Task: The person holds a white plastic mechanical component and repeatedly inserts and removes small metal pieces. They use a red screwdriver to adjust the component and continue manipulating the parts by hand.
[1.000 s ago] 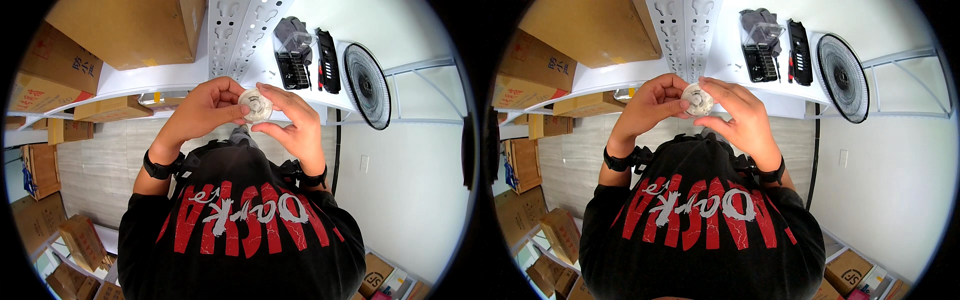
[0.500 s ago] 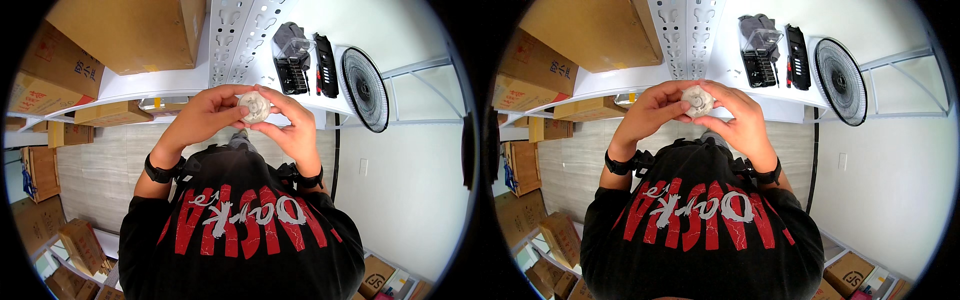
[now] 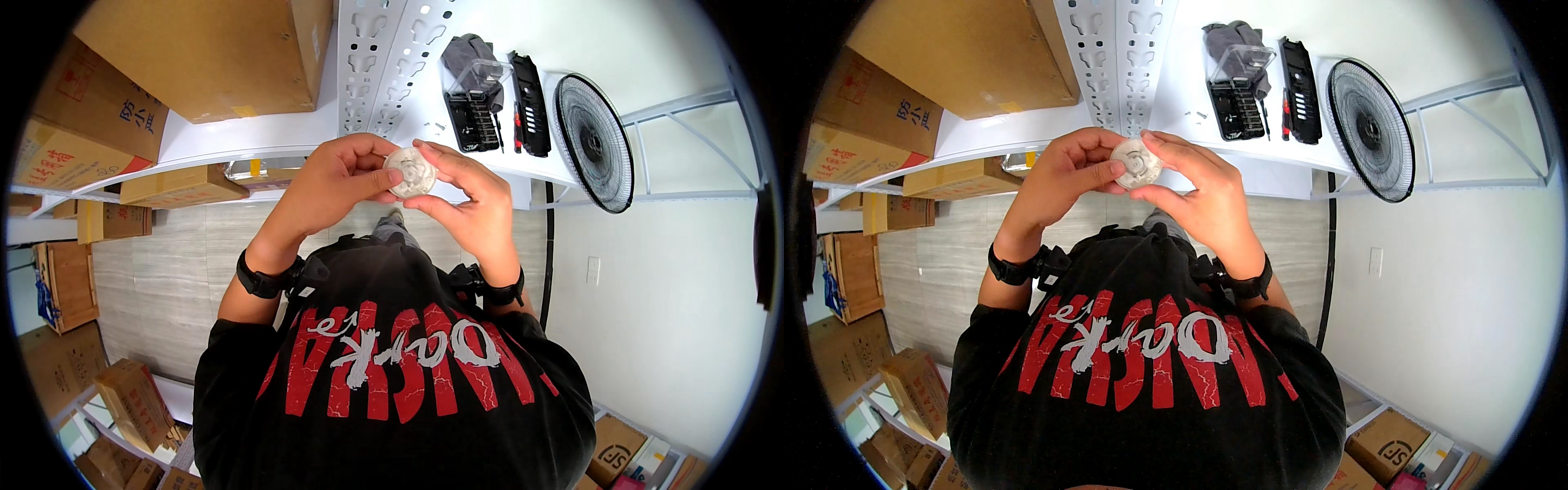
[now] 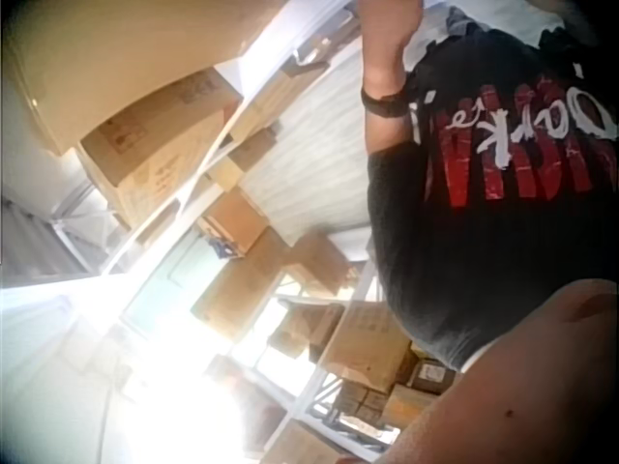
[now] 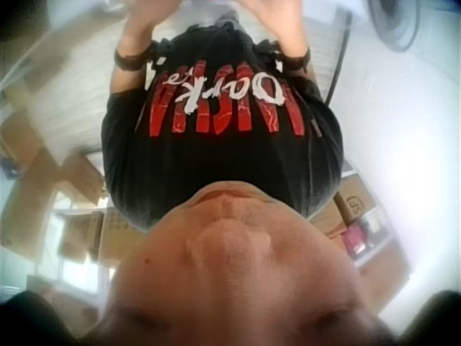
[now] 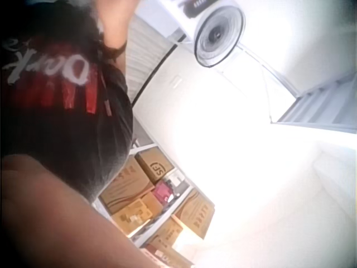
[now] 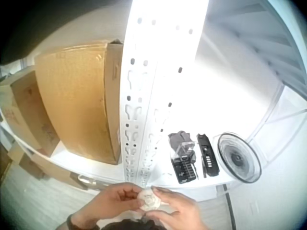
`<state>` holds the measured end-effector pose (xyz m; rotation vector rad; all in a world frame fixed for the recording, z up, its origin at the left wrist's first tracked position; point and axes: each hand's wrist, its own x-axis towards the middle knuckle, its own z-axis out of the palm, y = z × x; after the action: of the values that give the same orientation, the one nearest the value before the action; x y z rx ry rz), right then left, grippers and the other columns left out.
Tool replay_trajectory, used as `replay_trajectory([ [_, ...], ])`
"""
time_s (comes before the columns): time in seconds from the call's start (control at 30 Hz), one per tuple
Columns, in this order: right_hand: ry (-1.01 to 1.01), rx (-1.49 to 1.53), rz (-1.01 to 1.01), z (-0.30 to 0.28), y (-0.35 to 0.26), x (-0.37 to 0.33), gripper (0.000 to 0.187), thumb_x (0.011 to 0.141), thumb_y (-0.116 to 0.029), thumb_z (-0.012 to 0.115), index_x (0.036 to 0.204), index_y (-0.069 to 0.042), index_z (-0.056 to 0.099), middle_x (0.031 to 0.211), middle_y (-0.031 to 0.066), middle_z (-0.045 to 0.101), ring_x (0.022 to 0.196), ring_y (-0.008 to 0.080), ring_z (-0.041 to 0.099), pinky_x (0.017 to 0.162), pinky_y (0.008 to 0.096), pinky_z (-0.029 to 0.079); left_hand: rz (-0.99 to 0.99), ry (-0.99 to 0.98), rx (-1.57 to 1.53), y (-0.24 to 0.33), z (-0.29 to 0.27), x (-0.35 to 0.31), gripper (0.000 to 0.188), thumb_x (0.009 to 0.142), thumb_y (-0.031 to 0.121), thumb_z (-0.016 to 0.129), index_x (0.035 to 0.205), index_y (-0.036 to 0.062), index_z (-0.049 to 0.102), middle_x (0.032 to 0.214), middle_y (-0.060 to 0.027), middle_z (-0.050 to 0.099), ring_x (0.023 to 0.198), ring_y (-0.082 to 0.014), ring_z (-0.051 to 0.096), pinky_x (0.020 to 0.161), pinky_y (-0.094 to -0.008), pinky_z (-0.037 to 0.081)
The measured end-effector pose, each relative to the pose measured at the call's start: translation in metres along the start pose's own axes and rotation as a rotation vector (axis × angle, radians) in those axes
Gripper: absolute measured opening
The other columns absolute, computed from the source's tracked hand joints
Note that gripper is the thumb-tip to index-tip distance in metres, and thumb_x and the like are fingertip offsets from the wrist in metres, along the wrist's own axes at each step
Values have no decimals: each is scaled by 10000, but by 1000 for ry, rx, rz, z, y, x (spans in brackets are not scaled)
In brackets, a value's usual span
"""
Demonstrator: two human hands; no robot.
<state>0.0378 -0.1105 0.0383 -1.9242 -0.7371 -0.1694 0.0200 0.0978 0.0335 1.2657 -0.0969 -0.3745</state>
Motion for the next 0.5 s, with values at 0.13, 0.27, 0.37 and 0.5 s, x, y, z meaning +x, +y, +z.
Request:
replay_trajectory([
  [0.13,-5,-39,-22,-1,0,-1,586,641,-130,850,1189,-62,653,1144,129,670,964,234,673,825,321,550,7,-11,-32,-1,0,1,207,913,98,637,1076,-19,585,981,-84,670,899,-128,646,766,-253,557],
  [0.27,-26,-60,-50,-3,2,0,590,635,-145,849,1186,-68,654,1142,121,672,958,235,670,819,318,547,11,-21,-30,0,2,1,166,922,122,636,1014,-2,575,955,-71,665,891,-121,642,749,-256,565],
  [0.37,-39,-77,-90,-4,2,0,587,640,-149,845,1189,-72,652,1156,117,668,963,237,668,817,320,548,-4,-17,-36,1,3,2,163,926,145,640,972,4,571,928,-68,666,863,-115,644,729,-258,571],
  [0.5,-43,-19,-41,-2,2,-1,574,652,-141,838,1190,-72,650,1179,117,659,980,242,666,823,324,549,-5,5,-12,-1,2,4,171,927,168,647,929,13,576,871,-60,668,798,-101,642,694,-250,567],
])
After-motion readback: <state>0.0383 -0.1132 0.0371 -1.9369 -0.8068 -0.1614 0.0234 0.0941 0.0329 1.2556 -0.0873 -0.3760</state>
